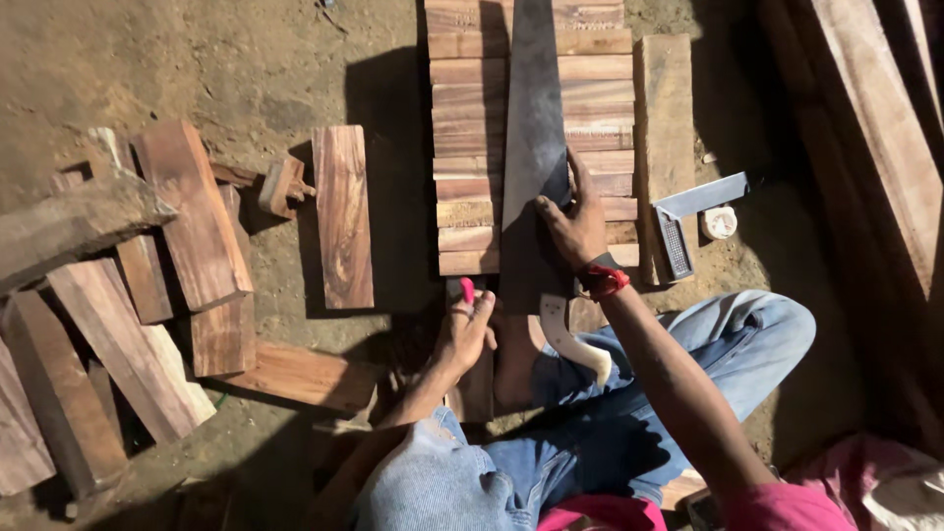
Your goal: The person measures and marks a stack of wooden planks using a metal ruler and a pink marker. They align the ruler across the planks and draw lines to indicate cut positions.
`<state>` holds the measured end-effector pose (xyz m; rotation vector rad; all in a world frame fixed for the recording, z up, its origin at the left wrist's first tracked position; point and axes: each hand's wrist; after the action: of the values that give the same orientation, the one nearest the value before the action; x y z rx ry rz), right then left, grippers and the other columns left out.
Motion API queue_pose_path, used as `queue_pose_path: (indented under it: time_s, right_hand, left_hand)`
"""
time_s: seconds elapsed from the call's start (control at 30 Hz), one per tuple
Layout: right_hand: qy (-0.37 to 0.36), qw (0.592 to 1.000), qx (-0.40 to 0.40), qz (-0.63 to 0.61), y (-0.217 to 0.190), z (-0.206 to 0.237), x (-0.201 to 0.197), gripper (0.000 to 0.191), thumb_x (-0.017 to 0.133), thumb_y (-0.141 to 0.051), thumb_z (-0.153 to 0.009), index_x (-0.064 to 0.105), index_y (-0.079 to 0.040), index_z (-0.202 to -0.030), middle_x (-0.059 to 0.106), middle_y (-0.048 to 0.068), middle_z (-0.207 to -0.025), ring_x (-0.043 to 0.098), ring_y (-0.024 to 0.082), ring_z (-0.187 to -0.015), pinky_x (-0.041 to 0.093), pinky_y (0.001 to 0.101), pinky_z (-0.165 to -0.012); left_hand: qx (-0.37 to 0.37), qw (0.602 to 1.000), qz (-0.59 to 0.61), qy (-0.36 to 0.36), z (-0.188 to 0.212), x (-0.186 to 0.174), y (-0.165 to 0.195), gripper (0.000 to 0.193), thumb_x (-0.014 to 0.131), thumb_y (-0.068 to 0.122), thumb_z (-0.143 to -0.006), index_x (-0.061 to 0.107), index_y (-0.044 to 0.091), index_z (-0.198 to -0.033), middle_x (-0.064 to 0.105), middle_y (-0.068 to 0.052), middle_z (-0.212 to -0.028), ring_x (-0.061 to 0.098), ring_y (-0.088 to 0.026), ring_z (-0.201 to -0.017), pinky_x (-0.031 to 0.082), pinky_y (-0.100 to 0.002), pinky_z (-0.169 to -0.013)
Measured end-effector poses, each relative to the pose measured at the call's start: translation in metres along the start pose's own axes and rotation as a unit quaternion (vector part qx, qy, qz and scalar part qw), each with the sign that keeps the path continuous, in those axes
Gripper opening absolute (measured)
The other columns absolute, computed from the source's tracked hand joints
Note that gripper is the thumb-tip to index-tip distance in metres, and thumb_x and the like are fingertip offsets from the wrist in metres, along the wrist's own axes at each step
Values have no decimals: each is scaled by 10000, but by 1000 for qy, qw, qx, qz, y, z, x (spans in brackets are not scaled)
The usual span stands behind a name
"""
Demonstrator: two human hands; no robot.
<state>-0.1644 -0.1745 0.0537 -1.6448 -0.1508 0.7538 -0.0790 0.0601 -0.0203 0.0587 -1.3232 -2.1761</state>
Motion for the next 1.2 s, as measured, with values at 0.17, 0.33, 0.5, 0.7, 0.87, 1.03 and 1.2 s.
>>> queue_pose_path:
  time_s: [0.17, 0.33, 0.5, 0.7, 0.87, 1.03, 1.2]
  right_hand:
    - [15, 991, -74, 111, 4, -4, 3, 812, 803, -170, -931, 360, -57, -1602, 527, 248, -1522, 522, 370, -1417, 433, 457, -1164]
    - [33, 942, -73, 325, 24, -14, 7, 850, 853, -339, -870, 426, -133, -1575, 574, 163, -1075, 521, 325, -993, 454, 478, -907]
    - [52, 924, -98, 366, 38, -26, 11, 866, 846, -341, -844, 437, -153, -1584, 534, 188, -1104, 487, 346, -1010, 419, 504, -924]
    - [58, 922, -125, 362, 30, -25, 21, 797, 828, -348, -893, 475, -120, -1570, 493, 207, -1174, 472, 362, -1096, 353, 575, -1052]
    - [71, 932, -125, 333, 17, -21, 25, 672, 815, -306, -920, 539, -112, -1502, 497, 208, -1227, 450, 380, -1154, 360, 544, -1049]
    - [62, 944, -105, 307, 17, -26, 22, 646, 808, -250, -886, 572, -116, -1472, 504, 208, -1246, 453, 379, -1158, 384, 505, -1039]
    - [58, 936, -132, 321, 20, -26, 21, 654, 819, -247, -904, 560, -95, -1485, 518, 195, -1258, 467, 364, -1165, 375, 517, -1052]
  left_hand:
    - [-25, 997, 63, 35, 1, 1, 3, 231, 747, 174, -932, 604, 60, -1073, 533, 18, -639, 477, -58, -473, 382, -253, -451]
    - [-43, 996, 71, 43, -3, 2, 14, 201, 765, 150, -896, 734, 0, -1024, 537, 56, -600, 447, -41, -472, 342, -240, -433]
    - [-3, 999, 22, 49, -13, 3, 14, 216, 764, 168, -920, 753, -2, -1052, 568, 46, -616, 484, -37, -496, 364, -231, -456]
    - [6, 998, 35, 53, -25, 4, 9, 198, 756, 150, -919, 753, -13, -1031, 628, 25, -680, 502, -36, -518, 377, -232, -464]
    - [13, 998, 44, 50, -28, 5, 8, 200, 745, 150, -926, 745, -13, -1041, 695, 22, -734, 510, -26, -538, 393, -222, -483]
    - [15, 999, 31, 27, -28, 9, 11, 207, 744, 155, -937, 755, -9, -1063, 599, 46, -682, 473, -19, -534, 368, -224, -474]
    - [24, 999, -16, 31, -29, 8, 14, 189, 737, 157, -943, 754, -7, -1035, 581, 53, -650, 481, -21, -518, 378, -227, -468]
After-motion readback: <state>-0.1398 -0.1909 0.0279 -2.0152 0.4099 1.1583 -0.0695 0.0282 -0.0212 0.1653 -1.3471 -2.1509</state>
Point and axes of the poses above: each hand's wrist, its own z-axis away from the middle knuckle, its own x-axis out of the palm, y = z × x
